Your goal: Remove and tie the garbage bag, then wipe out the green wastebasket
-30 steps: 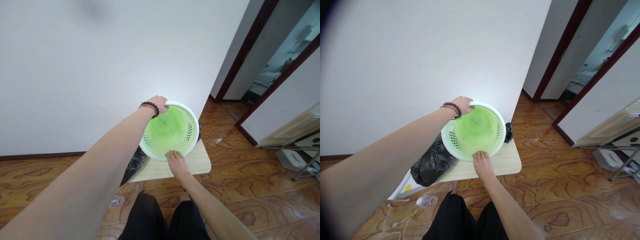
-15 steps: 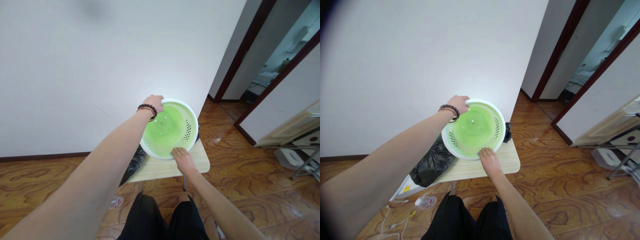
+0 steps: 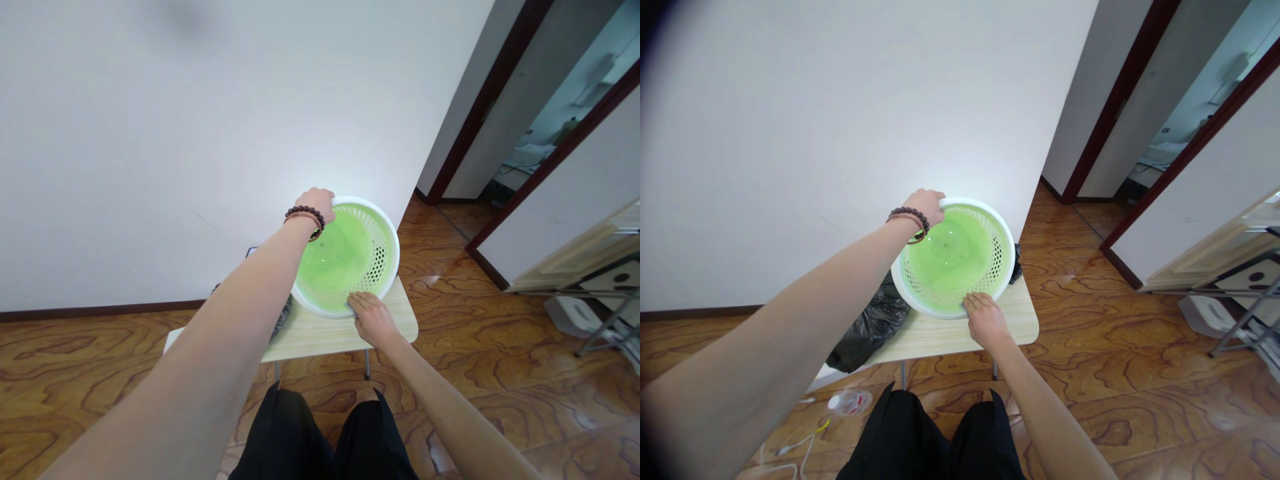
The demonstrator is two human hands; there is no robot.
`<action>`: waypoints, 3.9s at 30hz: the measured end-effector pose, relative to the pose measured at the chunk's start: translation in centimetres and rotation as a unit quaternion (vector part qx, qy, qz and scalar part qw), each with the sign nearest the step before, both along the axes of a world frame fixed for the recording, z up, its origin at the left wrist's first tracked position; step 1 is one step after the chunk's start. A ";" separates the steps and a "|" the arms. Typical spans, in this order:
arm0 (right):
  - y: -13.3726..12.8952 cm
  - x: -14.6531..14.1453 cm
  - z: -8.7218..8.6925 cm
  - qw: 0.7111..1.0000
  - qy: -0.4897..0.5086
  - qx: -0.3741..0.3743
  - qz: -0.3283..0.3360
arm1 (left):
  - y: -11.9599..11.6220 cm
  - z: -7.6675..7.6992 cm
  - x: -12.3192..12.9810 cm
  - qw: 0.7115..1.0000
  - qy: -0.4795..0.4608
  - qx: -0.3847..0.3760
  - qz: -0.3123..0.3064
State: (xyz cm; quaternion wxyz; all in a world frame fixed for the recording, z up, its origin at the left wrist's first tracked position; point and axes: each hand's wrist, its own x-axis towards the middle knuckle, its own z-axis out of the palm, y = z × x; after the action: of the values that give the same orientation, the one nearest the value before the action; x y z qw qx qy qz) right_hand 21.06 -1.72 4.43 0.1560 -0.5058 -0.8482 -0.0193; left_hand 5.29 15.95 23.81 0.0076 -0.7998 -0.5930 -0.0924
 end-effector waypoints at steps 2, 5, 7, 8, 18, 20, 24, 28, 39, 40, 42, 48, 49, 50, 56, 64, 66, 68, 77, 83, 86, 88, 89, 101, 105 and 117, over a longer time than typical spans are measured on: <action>-0.1 -0.2 -0.1 1.000 0.005 0.003 -0.003 | -0.1 0.0 -0.1 1.000 -0.002 0.001 0.008; -0.2 -0.7 -0.3 1.000 0.013 0.008 -0.011 | -0.3 0.1 -0.3 1.000 0.000 0.003 0.010; -0.3 -1.2 -0.6 1.000 0.015 0.009 -0.018 | -0.4 0.1 -0.3 1.000 -0.001 0.004 0.010; -0.3 -1.6 -0.8 1.000 0.015 0.010 -0.025 | -0.4 0.0 -0.3 1.000 -0.002 0.003 0.010; -1.7 -6.3 -0.4 0.995 0.052 -0.027 -0.075 | -0.2 -0.1 0.0 1.000 0.024 0.009 -0.005; -1.7 -5.7 -0.2 0.997 0.045 -0.037 -0.044 | -0.3 0.0 0.1 0.999 0.030 0.011 -0.004; -1.0 -2.5 -0.5 0.999 -0.019 -0.034 0.013 | -0.3 -0.1 0.6 0.999 0.040 0.023 -0.017; -0.1 1.8 -0.4 0.996 -0.086 -0.006 0.018 | -0.2 -0.3 0.9 0.998 0.045 0.035 -0.029; 0.9 4.2 0.2 0.993 -0.104 -0.043 0.032 | -0.4 -0.2 1.5 0.997 0.056 0.035 -0.027; 1.1 4.2 0.2 0.993 -0.099 -0.048 0.032 | -0.3 -0.3 1.4 0.998 0.054 0.034 -0.024; 1.5 4.5 0.4 0.993 -0.087 -0.059 0.045 | -0.1 -0.5 1.3 0.998 0.051 0.032 -0.022; 1.7 5.2 1.0 0.996 -0.052 -0.052 0.042 | 0.0 -0.6 0.9 0.998 0.046 0.027 -0.019; 1.6 4.9 0.9 0.998 -0.044 -0.044 0.017 | 0.0 -0.5 1.0 0.998 0.046 0.028 -0.019; 1.4 4.4 0.9 0.999 -0.034 -0.040 -0.009 | -0.1 -0.5 1.1 0.998 0.046 0.030 -0.021; -0.3 -1.7 0.2 0.993 0.070 -0.082 -0.050 | -0.4 -0.3 1.7 0.998 0.047 0.027 -0.024; -0.2 -1.3 -0.5 0.998 0.011 -0.035 0.055 | -0.5 -0.1 0.7 0.999 0.051 0.012 -0.015; 0.3 0.9 -0.3 0.997 -0.023 -0.023 0.066 | -0.4 -0.2 0.5 0.998 0.049 0.014 -0.021; 0.7 2.9 0.0 0.997 -0.045 -0.013 0.061 | -0.4 -0.2 0.5 0.998 0.052 0.018 -0.024; -1.0 -2.9 -1.5 0.991 0.083 -0.010 -0.103 | -0.6 -0.2 1.3 0.998 0.058 0.031 -0.022; -1.4 -6.4 -2.4 0.994 0.094 -0.024 -0.046 | -1.0 -0.2 1.3 0.996 0.072 0.022 -0.039; -0.8 -3.0 -2.1 0.999 0.029 -0.021 -0.033 | -0.9 -0.2 1.2 0.996 0.072 0.017 -0.040; -0.3 -0.4 -1.6 0.999 -0.009 -0.007 -0.047 | -0.8 -0.2 1.1 0.997 0.065 0.016 -0.043; -0.1 0.6 -1.4 0.998 -0.022 0.001 -0.057 | -0.8 -0.3 1.0 0.997 0.061 0.016 -0.045; -1.1 -7.3 -2.9 0.990 0.117 -0.015 -0.081 | -0.9 -0.2 0.4 0.999 0.042 -0.001 -0.019; -0.9 -4.6 -2.1 0.998 0.056 -0.009 -0.013 | -0.9 0.0 -0.4 0.999 0.046 0.001 -0.018; -0.9 -4.6 -1.6 0.995 0.047 0.010 -0.090 | -1.4 -0.2 0.3 0.999 0.038 0.017 -0.011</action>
State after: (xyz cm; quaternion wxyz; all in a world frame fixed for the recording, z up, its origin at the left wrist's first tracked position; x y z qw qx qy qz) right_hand 16.45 -2.66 2.82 0.1980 -0.5787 -0.7909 -0.0181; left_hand 5.61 14.58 23.63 0.0428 -0.8089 -0.5818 -0.0725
